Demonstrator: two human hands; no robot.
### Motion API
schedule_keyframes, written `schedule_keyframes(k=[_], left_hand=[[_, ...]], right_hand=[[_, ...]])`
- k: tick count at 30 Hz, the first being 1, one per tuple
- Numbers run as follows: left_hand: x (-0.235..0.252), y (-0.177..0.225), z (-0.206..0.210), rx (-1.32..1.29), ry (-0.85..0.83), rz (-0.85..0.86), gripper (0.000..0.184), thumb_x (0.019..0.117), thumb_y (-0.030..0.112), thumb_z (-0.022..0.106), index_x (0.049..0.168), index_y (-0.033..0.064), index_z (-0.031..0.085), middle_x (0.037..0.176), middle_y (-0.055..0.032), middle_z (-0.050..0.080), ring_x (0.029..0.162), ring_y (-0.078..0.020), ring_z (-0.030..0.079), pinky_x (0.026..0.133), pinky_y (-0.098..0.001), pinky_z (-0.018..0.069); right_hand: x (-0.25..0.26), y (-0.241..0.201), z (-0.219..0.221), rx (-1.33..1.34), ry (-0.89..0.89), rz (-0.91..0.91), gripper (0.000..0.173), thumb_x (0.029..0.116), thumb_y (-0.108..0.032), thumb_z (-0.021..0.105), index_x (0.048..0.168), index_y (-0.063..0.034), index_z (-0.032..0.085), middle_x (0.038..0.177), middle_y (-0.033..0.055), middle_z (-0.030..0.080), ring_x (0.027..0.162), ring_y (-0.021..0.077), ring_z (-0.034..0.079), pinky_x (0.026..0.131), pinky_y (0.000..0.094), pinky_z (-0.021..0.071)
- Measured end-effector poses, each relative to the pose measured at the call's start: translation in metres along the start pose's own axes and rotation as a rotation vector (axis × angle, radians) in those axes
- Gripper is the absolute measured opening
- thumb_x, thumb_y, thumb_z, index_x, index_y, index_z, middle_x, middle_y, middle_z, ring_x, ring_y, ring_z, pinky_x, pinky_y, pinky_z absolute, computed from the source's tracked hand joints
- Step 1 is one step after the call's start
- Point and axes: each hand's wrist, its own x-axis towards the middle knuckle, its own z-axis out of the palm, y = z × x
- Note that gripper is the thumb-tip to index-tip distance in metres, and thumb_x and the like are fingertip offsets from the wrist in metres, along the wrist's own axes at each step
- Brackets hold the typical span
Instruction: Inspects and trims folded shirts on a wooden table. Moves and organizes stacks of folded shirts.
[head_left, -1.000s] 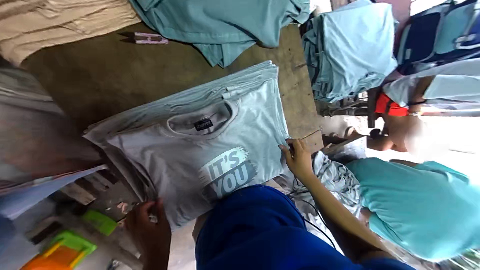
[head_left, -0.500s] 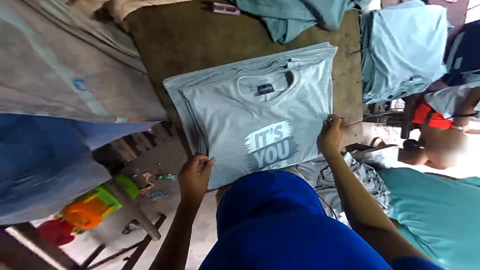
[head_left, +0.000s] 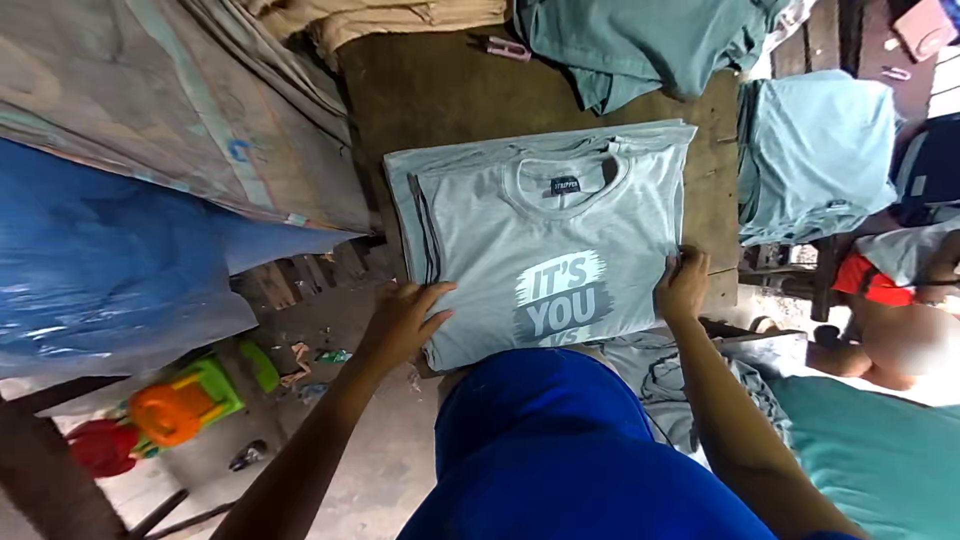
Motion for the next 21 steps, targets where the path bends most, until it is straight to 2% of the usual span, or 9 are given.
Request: schedule_keyframes(k=[3, 5, 8, 10, 13, 15, 17, 18, 21], left_hand=[[-0.006, 0.008, 0.000, -0.003, -0.038, -0.289, 0.058, 0.0945, 0.035, 0.074, 0.136, -0.0014, 0.058, 0.092, -0.0242, 0.069, 0.089, -0.0450, 0.067, 0.090, -0.0700, 0.0453], [0.000, 0.016, 0.002, -0.083, 0.036, -0.382, 0.069, 0.0918, 0.038, 0.075, 0.138, -0.0075, 0.053, 0.097, -0.0275, 0.070, 0.092, -0.0471, 0.067, 0.088, -0.0711, 0.0466], [0.036, 0.034, -0.008, -0.247, 0.103, -0.510, 0.067, 0.1008, 0.033, 0.065, 0.149, -0.0055, 0.038, 0.110, -0.0274, 0.070, 0.101, -0.0412, 0.069, 0.091, -0.0598, 0.0534], [0.071, 0.043, -0.012, -0.342, 0.124, -0.650, 0.067, 0.1044, 0.034, 0.060, 0.153, -0.0021, 0.032, 0.115, -0.0294, 0.068, 0.104, -0.0417, 0.068, 0.093, -0.0602, 0.0519], [0.110, 0.037, -0.008, -0.523, 0.332, -0.719, 0.067, 0.1003, 0.032, 0.066, 0.150, -0.0001, 0.036, 0.110, -0.0232, 0.068, 0.096, -0.0245, 0.066, 0.090, -0.0441, 0.0525], [0.127, 0.033, -0.009, -0.759, 0.501, -0.741, 0.064, 0.0976, 0.023, 0.069, 0.149, 0.0033, 0.036, 0.116, -0.0170, 0.063, 0.095, -0.0158, 0.063, 0.085, -0.0346, 0.0536], [0.140, 0.032, -0.014, -1.030, 0.644, -0.710, 0.057, 0.0999, 0.013, 0.063, 0.149, 0.0108, 0.034, 0.128, -0.0093, 0.055, 0.099, -0.0120, 0.062, 0.081, -0.0313, 0.0554], [0.146, 0.031, -0.014, -1.101, 0.721, -0.664, 0.054, 0.1005, 0.009, 0.060, 0.148, 0.0121, 0.035, 0.128, -0.0062, 0.053, 0.097, -0.0101, 0.062, 0.079, -0.0286, 0.0555], [0.151, 0.021, -0.009, -1.022, 0.898, -0.535, 0.050, 0.0971, 0.002, 0.062, 0.142, 0.0061, 0.040, 0.113, -0.0050, 0.065, 0.095, -0.0094, 0.067, 0.082, -0.0289, 0.0575]], right_hand=[[0.000, 0.012, -0.005, 0.158, -0.005, -0.028, 0.045, 0.1069, -0.025, 0.050, 0.141, 0.0043, 0.049, 0.129, 0.0310, 0.059, 0.113, 0.0460, 0.062, 0.098, 0.0607, 0.0498], [0.006, 0.012, -0.013, 0.300, -0.016, -0.023, 0.046, 0.1003, -0.019, 0.061, 0.139, 0.0036, 0.049, 0.128, 0.0294, 0.058, 0.108, 0.0415, 0.064, 0.092, 0.0568, 0.0528], [0.035, -0.005, -0.026, 0.351, 0.031, -0.124, 0.047, 0.0895, -0.014, 0.063, 0.132, 0.0044, 0.058, 0.126, 0.0290, 0.060, 0.114, 0.0423, 0.060, 0.095, 0.0561, 0.0501], [0.067, -0.027, -0.029, 0.346, 0.057, -0.186, 0.044, 0.0952, -0.024, 0.059, 0.131, 0.0028, 0.059, 0.126, 0.0275, 0.060, 0.116, 0.0418, 0.059, 0.099, 0.0546, 0.0488], [0.119, -0.064, -0.031, 0.365, 0.008, -0.212, 0.054, 0.1024, -0.040, 0.057, 0.138, 0.0018, 0.055, 0.125, 0.0257, 0.061, 0.112, 0.0393, 0.061, 0.097, 0.0537, 0.0491], [0.136, -0.079, -0.035, 0.414, -0.038, -0.160, 0.048, 0.1040, -0.035, 0.057, 0.130, 0.0049, 0.057, 0.116, 0.0256, 0.065, 0.103, 0.0378, 0.065, 0.093, 0.0545, 0.0516], [0.140, -0.086, -0.039, 0.471, -0.001, -0.102, 0.039, 0.1049, -0.027, 0.055, 0.124, 0.0078, 0.058, 0.108, 0.0250, 0.066, 0.098, 0.0351, 0.067, 0.091, 0.0522, 0.0522], [0.140, -0.090, -0.040, 0.499, 0.040, -0.067, 0.036, 0.1058, -0.023, 0.053, 0.123, 0.0080, 0.057, 0.108, 0.0237, 0.066, 0.098, 0.0320, 0.067, 0.092, 0.0479, 0.0522], [0.136, -0.104, -0.034, 0.540, 0.116, 0.081, 0.031, 0.1086, -0.020, 0.045, 0.126, 0.0047, 0.052, 0.109, 0.0188, 0.064, 0.099, 0.0265, 0.066, 0.091, 0.0421, 0.0517]])
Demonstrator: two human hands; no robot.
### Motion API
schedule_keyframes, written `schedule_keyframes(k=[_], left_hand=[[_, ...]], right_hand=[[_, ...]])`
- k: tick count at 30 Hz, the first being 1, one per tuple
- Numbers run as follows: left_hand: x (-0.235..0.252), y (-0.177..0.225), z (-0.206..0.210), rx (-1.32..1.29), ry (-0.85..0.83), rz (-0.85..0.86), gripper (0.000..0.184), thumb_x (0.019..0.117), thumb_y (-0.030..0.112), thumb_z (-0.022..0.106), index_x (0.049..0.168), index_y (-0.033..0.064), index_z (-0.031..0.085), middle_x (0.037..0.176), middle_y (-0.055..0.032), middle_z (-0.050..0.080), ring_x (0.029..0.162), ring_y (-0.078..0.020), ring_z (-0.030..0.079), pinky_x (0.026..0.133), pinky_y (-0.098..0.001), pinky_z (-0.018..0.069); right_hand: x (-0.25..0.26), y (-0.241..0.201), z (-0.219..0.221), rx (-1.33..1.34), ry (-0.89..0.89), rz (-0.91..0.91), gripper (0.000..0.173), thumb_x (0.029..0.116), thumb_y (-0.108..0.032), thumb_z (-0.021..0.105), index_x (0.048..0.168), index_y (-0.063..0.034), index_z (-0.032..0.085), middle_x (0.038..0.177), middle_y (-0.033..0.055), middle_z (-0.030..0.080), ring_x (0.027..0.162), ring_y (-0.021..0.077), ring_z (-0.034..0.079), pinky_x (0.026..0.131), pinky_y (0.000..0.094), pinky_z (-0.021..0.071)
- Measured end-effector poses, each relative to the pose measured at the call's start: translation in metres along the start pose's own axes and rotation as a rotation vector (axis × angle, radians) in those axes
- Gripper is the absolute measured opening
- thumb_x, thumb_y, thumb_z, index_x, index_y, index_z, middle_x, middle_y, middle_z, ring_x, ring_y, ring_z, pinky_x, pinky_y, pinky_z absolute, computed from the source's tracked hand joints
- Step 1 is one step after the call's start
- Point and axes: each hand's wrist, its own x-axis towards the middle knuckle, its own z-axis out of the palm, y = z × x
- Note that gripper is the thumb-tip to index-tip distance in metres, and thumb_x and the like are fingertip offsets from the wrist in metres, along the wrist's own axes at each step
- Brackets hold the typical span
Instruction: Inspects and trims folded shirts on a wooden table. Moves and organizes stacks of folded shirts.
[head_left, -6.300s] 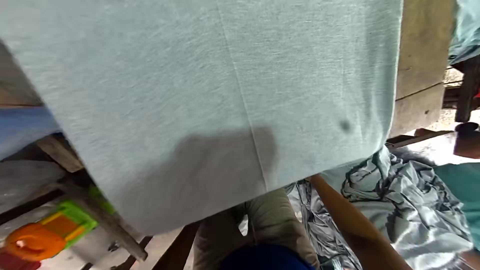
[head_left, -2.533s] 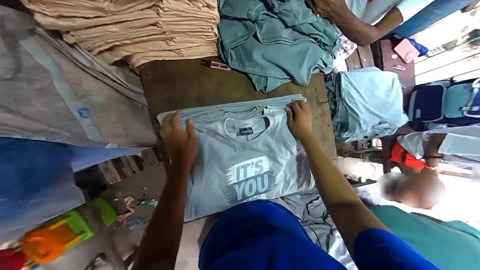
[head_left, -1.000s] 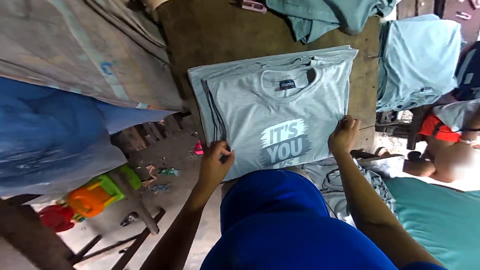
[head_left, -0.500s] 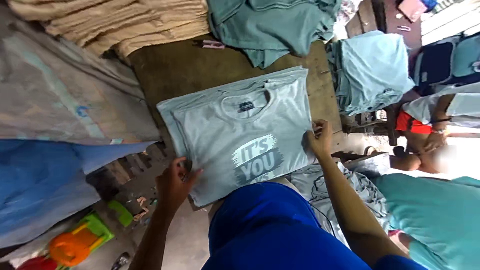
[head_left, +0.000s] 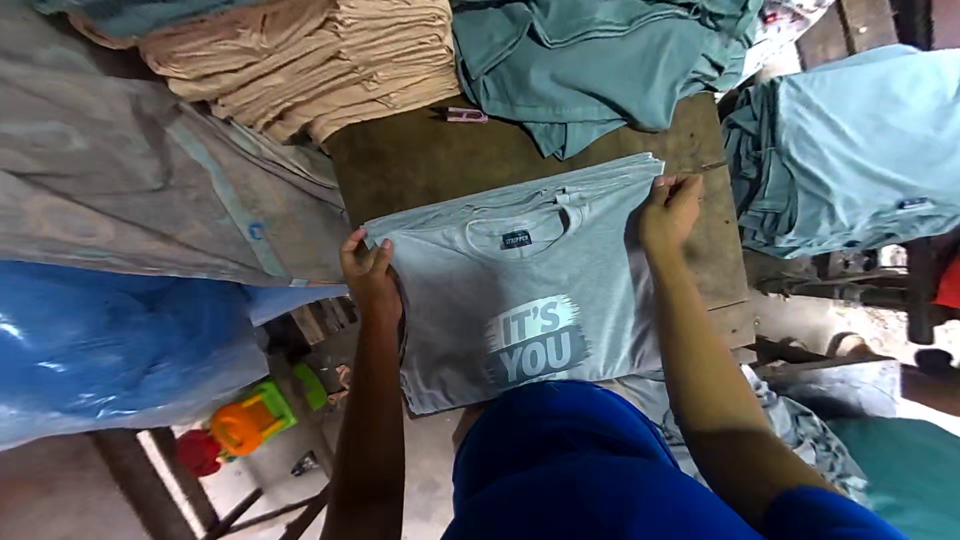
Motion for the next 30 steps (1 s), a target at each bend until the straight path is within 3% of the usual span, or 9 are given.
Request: schedule_keyframes(k=[3, 7, 11, 14, 17, 20, 23, 26, 30], left_hand=[[0.013, -0.010, 0.001, 0.243, 0.072, 0.115, 0.048, 0.0976, 0.004, 0.061, 0.140, 0.0006, 0.039, 0.103, -0.0042, 0.064, 0.090, -0.0067, 0.063, 0.082, -0.0270, 0.0544], [0.024, -0.036, 0.004, 0.713, 0.023, 0.205, 0.047, 0.1035, 0.013, 0.054, 0.144, -0.0059, 0.041, 0.121, -0.0229, 0.065, 0.102, -0.0239, 0.066, 0.088, -0.0375, 0.0546], [0.032, -0.035, -0.005, 0.641, -0.080, 0.182, 0.054, 0.1019, 0.013, 0.057, 0.148, -0.0060, 0.036, 0.124, -0.0236, 0.063, 0.102, -0.0231, 0.066, 0.087, -0.0363, 0.0550], [0.037, -0.034, -0.012, 0.488, -0.148, 0.174, 0.057, 0.1027, 0.016, 0.057, 0.149, -0.0075, 0.034, 0.128, -0.0229, 0.061, 0.110, -0.0189, 0.063, 0.094, -0.0328, 0.0530], [0.043, -0.032, -0.018, 0.343, -0.186, 0.105, 0.053, 0.1091, 0.025, 0.038, 0.152, -0.0052, 0.033, 0.141, -0.0228, 0.053, 0.122, -0.0193, 0.058, 0.102, -0.0340, 0.0501], [0.026, -0.020, -0.026, 0.297, -0.181, -0.115, 0.057, 0.1116, 0.038, 0.031, 0.160, 0.0091, 0.022, 0.140, -0.0192, 0.056, 0.109, -0.0262, 0.067, 0.082, -0.0433, 0.0598], [-0.030, -0.018, -0.055, 0.513, -0.370, -0.006, 0.067, 0.1066, 0.024, 0.050, 0.160, 0.0032, 0.016, 0.143, -0.0211, 0.054, 0.120, -0.0262, 0.063, 0.094, -0.0432, 0.0569], [-0.104, -0.014, -0.097, 0.728, -0.495, -0.018, 0.069, 0.1034, 0.029, 0.060, 0.160, 0.0069, 0.026, 0.124, -0.0190, 0.065, 0.096, -0.0292, 0.070, 0.081, -0.0498, 0.0600], [-0.123, -0.025, -0.119, 0.866, -0.428, 0.097, 0.044, 0.1060, 0.021, 0.052, 0.146, 0.0023, 0.051, 0.125, -0.0229, 0.067, 0.109, -0.0367, 0.069, 0.091, -0.0536, 0.0564]], right_hand=[[0.000, -0.003, 0.015, -0.173, 0.091, 0.035, 0.033, 0.1102, -0.025, 0.038, 0.129, -0.0007, 0.051, 0.108, 0.0159, 0.068, 0.099, 0.0309, 0.069, 0.086, 0.0498, 0.0542], [0.008, 0.009, 0.036, -0.415, 0.041, 0.019, 0.036, 0.1101, -0.026, 0.033, 0.135, -0.0051, 0.050, 0.122, 0.0186, 0.067, 0.106, 0.0386, 0.070, 0.082, 0.0572, 0.0546], [-0.027, -0.022, 0.022, -0.265, 0.188, -0.334, 0.041, 0.1060, -0.020, 0.044, 0.134, 0.0076, 0.056, 0.135, 0.0305, 0.055, 0.130, 0.0439, 0.051, 0.112, 0.0504, 0.0390], [-0.115, -0.075, 0.065, 0.014, -0.185, -0.889, 0.026, 0.1001, -0.007, 0.051, 0.117, 0.0081, 0.064, 0.122, 0.0272, 0.066, 0.121, 0.0389, 0.061, 0.106, 0.0507, 0.0460], [-0.167, -0.101, 0.165, 0.044, -0.670, -1.166, 0.035, 0.0986, -0.003, 0.052, 0.130, 0.0012, 0.067, 0.136, 0.0198, 0.065, 0.131, 0.0343, 0.060, 0.114, 0.0479, 0.0451], [-0.164, -0.092, 0.230, -0.063, -0.630, -1.274, 0.043, 0.1037, -0.009, 0.047, 0.145, 0.0028, 0.054, 0.151, 0.0188, 0.054, 0.143, 0.0328, 0.048, 0.122, 0.0478, 0.0316], [-0.158, -0.087, 0.231, -0.073, -0.576, -1.276, 0.048, 0.1070, -0.017, 0.040, 0.151, 0.0026, 0.047, 0.157, 0.0176, 0.047, 0.149, 0.0307, 0.041, 0.125, 0.0460, 0.0267], [-0.158, -0.087, 0.230, -0.116, -0.530, -1.270, 0.053, 0.1089, -0.025, 0.034, 0.153, 0.0032, 0.043, 0.160, 0.0173, 0.043, 0.150, 0.0314, 0.037, 0.126, 0.0456, 0.0248], [-0.164, -0.086, 0.237, -0.187, -0.490, -1.282, 0.054, 0.1090, -0.027, 0.031, 0.153, 0.0016, 0.043, 0.160, 0.0157, 0.042, 0.151, 0.0309, 0.036, 0.126, 0.0470, 0.0242]])
